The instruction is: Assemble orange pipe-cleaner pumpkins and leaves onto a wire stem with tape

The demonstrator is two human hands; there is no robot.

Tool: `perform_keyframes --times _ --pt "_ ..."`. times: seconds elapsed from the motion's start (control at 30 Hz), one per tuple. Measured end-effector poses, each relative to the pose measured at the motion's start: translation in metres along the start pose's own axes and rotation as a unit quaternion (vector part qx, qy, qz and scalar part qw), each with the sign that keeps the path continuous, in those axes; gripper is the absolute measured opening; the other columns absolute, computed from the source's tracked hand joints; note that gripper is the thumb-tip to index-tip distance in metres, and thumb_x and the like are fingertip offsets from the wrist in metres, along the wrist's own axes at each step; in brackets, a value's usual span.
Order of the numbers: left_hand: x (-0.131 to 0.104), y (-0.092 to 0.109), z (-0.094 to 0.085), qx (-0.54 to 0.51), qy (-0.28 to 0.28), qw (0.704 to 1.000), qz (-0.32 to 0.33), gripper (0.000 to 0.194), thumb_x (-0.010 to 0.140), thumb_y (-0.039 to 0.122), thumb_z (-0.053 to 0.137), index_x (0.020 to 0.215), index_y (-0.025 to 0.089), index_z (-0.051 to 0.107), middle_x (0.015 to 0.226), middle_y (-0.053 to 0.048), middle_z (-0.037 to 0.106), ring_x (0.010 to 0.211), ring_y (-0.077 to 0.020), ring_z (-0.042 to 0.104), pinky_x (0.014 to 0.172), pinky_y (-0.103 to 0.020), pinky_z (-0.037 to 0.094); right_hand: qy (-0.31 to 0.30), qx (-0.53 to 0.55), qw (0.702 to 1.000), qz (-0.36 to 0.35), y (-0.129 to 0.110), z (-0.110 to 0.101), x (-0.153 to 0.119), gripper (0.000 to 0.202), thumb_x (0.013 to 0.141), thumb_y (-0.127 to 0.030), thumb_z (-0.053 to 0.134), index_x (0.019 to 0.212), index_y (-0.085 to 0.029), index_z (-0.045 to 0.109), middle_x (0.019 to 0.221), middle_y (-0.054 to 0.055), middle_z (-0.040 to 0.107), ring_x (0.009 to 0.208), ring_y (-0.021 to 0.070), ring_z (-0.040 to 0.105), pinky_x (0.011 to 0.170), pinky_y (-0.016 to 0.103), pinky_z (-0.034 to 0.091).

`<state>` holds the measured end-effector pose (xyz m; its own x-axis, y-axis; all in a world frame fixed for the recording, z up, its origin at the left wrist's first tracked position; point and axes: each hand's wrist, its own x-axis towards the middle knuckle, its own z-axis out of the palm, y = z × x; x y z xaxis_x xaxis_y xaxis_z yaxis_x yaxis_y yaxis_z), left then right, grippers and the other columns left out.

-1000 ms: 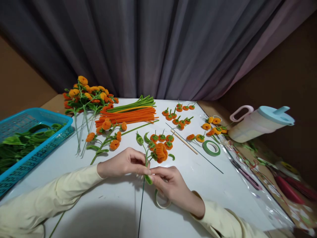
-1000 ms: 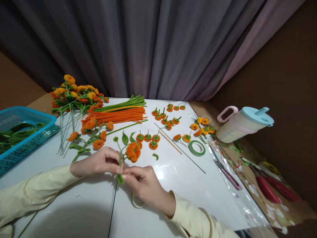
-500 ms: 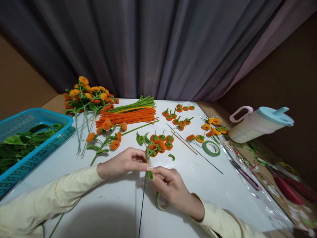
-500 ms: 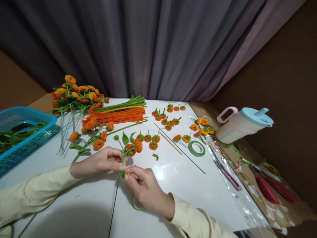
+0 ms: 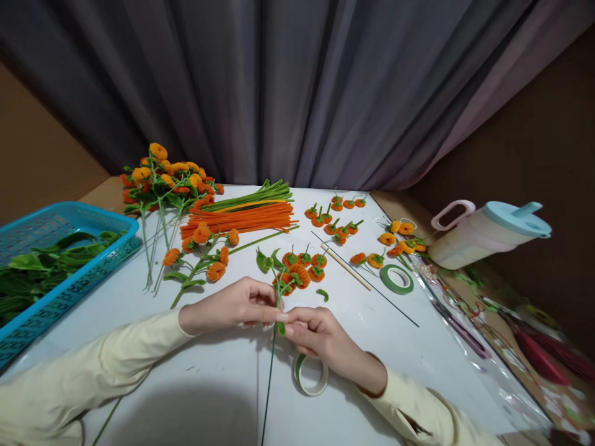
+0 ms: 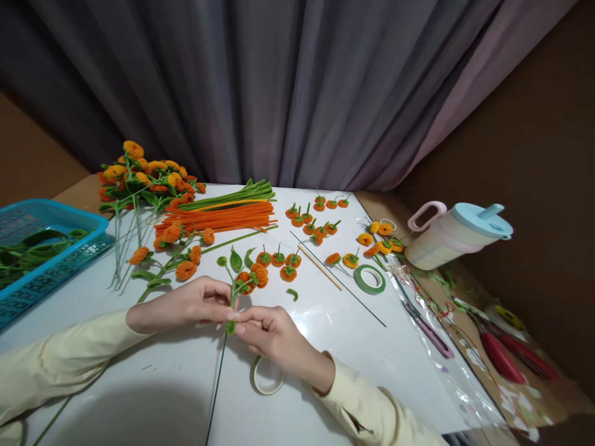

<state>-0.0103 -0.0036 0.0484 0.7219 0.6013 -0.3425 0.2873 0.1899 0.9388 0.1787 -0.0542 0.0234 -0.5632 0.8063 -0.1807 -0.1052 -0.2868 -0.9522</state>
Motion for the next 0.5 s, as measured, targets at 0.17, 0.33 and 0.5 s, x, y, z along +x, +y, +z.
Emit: perform_keyframes --times 0.17,0.33,0.5 --pt "0.0 0.001 0.0 0.026 0.0 1.0 0.006 0.025 0.073 0.037 0.065 0.071 0.012 0.058 0.056 0.006 0.043 0.051 -0.0062 0.034 0.046 -0.018 0.025 0.03 -0.131 0.99 -0.034 -0.002 0.002 -0.003 0.035 0.082 -0.046 0.054 0.083 -0.012 0.065 0.045 -0.008 0.031 0.041 0.0055 0.022 0.041 0.022 0.017" --pt "0.001 0.003 0.003 0.015 0.004 1.0 0.019 0.027 0.075 0.039 0.062 0.072 0.012 0.057 0.061 0.004 0.047 0.056 -0.0076 0.037 0.051 -0.019 0.028 0.08 -0.283 0.952 -0.083 -0.004 0.008 -0.008 0.032 0.088 -0.035 0.047 0.094 -0.012 0.068 0.049 -0.006 0.034 0.046 0.0079 0.028 0.047 0.021 0.026" --pt "0.001 0.001 0.006 0.012 0.018 0.999 0.024 0.027 0.072 0.039 0.064 0.07 0.013 0.055 0.06 0.005 0.044 0.057 -0.0085 0.036 0.053 -0.019 0.03 0.085 -0.286 0.949 -0.099 -0.002 0.01 -0.01 0.031 0.089 -0.033 0.044 0.092 -0.013 0.067 0.05 -0.006 0.035 0.045 0.008 0.03 0.047 0.021 0.026"
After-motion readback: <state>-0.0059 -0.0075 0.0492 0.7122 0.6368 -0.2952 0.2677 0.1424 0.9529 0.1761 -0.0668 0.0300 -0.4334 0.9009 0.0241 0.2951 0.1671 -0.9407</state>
